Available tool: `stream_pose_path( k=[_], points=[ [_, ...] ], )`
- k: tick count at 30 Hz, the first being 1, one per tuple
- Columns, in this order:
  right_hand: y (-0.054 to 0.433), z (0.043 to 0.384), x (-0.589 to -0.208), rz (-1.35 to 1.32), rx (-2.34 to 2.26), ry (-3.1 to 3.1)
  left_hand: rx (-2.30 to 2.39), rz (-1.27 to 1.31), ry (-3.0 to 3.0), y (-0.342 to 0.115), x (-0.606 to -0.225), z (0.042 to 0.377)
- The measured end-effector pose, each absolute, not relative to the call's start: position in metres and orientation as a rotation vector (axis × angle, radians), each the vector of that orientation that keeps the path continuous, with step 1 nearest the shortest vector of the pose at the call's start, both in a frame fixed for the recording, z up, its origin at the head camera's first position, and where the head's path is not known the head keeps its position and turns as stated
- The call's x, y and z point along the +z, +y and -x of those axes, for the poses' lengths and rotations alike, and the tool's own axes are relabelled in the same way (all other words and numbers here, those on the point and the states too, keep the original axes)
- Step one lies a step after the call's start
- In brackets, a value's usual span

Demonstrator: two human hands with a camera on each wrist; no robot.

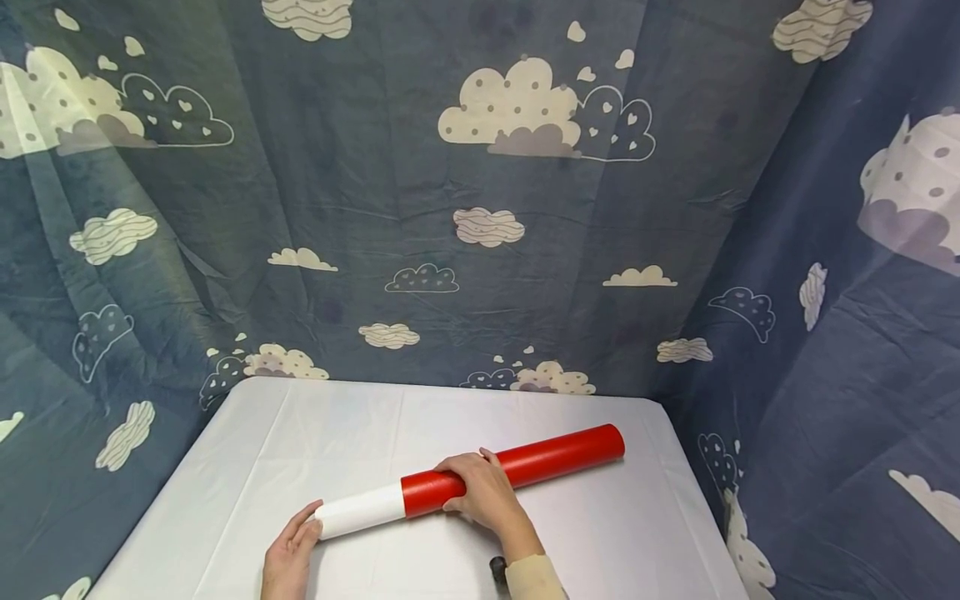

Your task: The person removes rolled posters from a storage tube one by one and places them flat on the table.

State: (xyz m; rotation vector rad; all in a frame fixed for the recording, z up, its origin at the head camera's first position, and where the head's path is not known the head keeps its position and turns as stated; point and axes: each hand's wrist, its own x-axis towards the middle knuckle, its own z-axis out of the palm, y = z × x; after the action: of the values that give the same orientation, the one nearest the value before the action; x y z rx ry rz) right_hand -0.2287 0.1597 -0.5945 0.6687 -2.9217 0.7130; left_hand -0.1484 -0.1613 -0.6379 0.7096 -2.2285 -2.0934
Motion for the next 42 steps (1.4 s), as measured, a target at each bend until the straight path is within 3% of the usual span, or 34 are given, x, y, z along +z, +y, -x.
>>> stream_pose_path(
  k=[42],
  points=[
    [0.177,0.231,-0.594,-0.625,0.796,-2.925,-2.124,-0.676,-2.211,-0.165,-0.638,0.147]
  ],
)
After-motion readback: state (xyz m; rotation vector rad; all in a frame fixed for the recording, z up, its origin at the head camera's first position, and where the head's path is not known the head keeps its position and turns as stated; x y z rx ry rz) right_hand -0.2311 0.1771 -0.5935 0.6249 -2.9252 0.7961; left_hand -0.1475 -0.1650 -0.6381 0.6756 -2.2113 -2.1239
